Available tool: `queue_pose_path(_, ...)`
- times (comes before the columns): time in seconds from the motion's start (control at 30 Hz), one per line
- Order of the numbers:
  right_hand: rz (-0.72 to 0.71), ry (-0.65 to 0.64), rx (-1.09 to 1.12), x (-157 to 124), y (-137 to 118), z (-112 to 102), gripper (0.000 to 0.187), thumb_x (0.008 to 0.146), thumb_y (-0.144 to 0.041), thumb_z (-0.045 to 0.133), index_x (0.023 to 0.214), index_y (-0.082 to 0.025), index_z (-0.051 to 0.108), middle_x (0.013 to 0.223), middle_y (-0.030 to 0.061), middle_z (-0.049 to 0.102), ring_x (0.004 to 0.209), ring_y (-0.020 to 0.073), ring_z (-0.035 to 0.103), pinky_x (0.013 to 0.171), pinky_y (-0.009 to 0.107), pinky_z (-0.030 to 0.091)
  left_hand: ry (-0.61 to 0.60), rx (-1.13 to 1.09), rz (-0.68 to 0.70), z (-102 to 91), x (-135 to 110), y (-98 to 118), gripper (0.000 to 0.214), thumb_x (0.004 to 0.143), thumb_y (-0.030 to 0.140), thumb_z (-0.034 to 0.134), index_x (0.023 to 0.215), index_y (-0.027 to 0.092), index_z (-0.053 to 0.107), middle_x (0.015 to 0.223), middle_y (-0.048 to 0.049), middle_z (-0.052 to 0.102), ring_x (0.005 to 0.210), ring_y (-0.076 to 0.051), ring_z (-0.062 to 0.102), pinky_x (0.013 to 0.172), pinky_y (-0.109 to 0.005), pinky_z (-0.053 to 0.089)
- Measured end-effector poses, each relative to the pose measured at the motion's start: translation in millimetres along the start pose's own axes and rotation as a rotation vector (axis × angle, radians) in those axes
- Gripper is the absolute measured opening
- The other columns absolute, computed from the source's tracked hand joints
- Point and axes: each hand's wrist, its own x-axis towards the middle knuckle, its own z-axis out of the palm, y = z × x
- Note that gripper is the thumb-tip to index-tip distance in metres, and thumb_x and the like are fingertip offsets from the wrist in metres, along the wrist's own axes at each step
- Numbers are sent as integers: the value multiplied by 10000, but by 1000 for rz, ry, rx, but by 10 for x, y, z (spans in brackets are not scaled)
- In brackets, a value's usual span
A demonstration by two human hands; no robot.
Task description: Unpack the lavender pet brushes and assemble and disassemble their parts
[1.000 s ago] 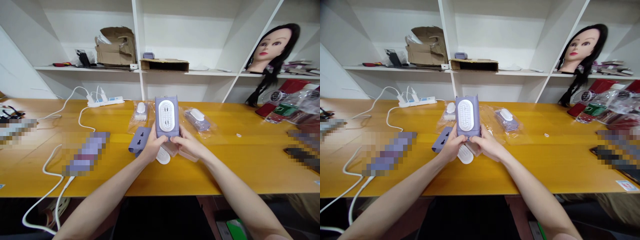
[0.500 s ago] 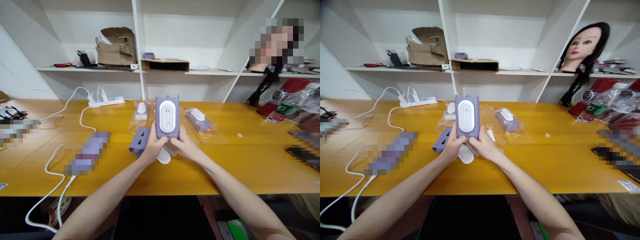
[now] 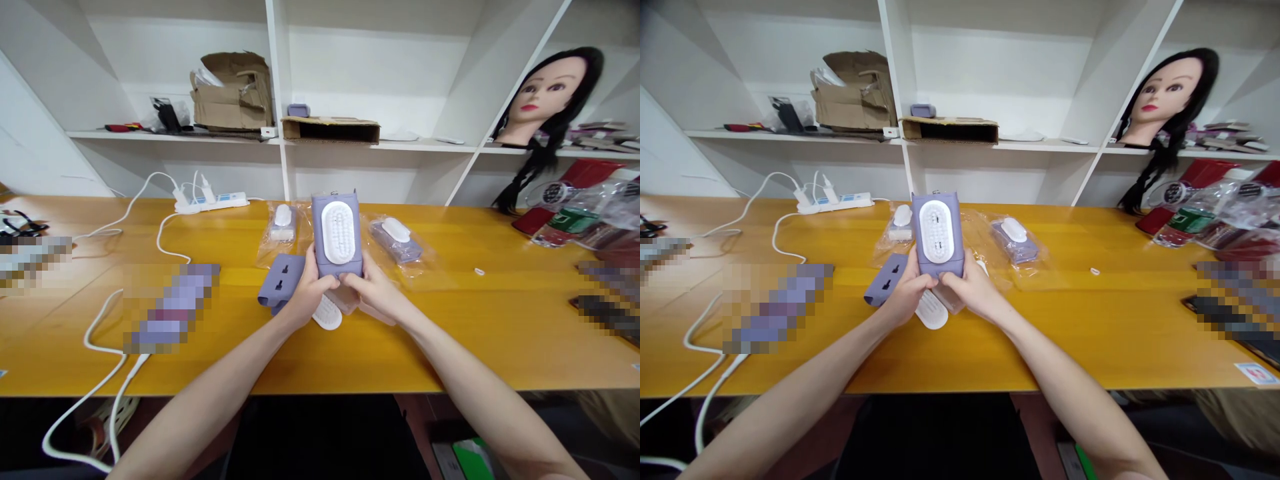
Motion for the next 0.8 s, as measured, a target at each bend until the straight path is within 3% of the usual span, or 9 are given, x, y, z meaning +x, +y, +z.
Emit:
queue_pose_path(0.07,48,8,6,4,-43,-6,433,707,-291,626,1100,-183,480,1013,74,608,898,224,563,784,376,463,12,-5,-2,-2,2,-6,791,649,99,548,1383,255,300,1368,-56,484,1262,-246,446,1073,-401,341)
queue_pose_path(0.2,160,-35,140,-2,-132,-9,402,675,-265,635,1033,-196,467,832,16,586,684,170,534,603,319,449,19,-13,31,4,8,-14,737,697,136,559,1382,241,308,1393,-65,466,1283,-245,437,1083,-397,340)
queue_pose_path(0.33,120,14,255,-13,-153,29,338,657,-201,626,972,-212,503,748,-22,576,676,149,520,585,275,422,39,61,92,23,5,-7,651,769,193,573,1375,231,339,1384,-67,478,1310,-229,417,1110,-372,307)
queue_pose_path(0.47,126,-14,381,-9,-102,95,210,668,-251,669,828,-198,544,572,-64,514,499,100,440,476,240,341,79,105,132,40,-17,1,565,829,265,556,1361,235,371,1388,-71,484,1318,-224,419,1110,-363,308)
queue_pose_path(0.57,189,-54,435,-6,-96,117,218,655,-286,708,740,-192,530,476,-66,503,410,96,424,423,244,300,112,127,130,47,-33,0,521,853,302,540,1348,241,386,1350,-72,514,1276,-225,464,1089,-372,336)
queue_pose_path(0.8,290,7,558,-43,-212,77,251,564,-215,771,714,-148,582,533,-69,506,417,28,296,402,215,204,150,71,146,95,-53,-6,429,846,302,576,1252,231,456,1286,-66,559,1225,-219,501,1052,-364,378)
